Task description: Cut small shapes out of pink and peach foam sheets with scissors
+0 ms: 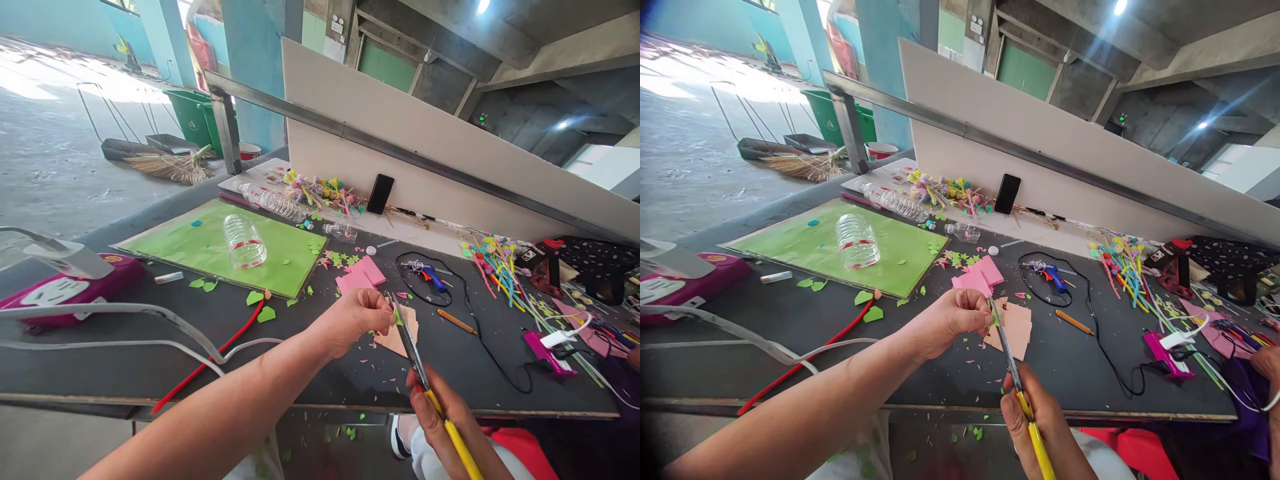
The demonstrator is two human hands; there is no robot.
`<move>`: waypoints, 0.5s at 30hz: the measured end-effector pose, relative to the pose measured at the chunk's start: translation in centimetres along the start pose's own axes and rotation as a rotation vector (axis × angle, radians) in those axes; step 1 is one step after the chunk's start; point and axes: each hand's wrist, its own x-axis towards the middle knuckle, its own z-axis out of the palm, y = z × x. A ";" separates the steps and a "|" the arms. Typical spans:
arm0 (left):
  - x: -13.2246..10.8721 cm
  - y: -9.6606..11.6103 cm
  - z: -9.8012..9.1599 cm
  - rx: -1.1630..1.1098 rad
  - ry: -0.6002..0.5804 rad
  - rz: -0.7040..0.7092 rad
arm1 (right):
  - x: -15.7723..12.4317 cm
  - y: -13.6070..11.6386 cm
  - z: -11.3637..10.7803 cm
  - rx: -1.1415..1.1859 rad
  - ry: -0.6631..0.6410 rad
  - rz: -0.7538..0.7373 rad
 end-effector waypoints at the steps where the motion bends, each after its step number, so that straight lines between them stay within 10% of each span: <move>1: 0.0 0.0 0.0 -0.001 0.001 -0.002 | 0.0 0.0 0.1 0.025 -0.014 -0.001; 15: -0.8 -1.6 2.2 -0.157 0.053 0.100 | -0.2 0.1 0.3 0.199 -0.104 -0.027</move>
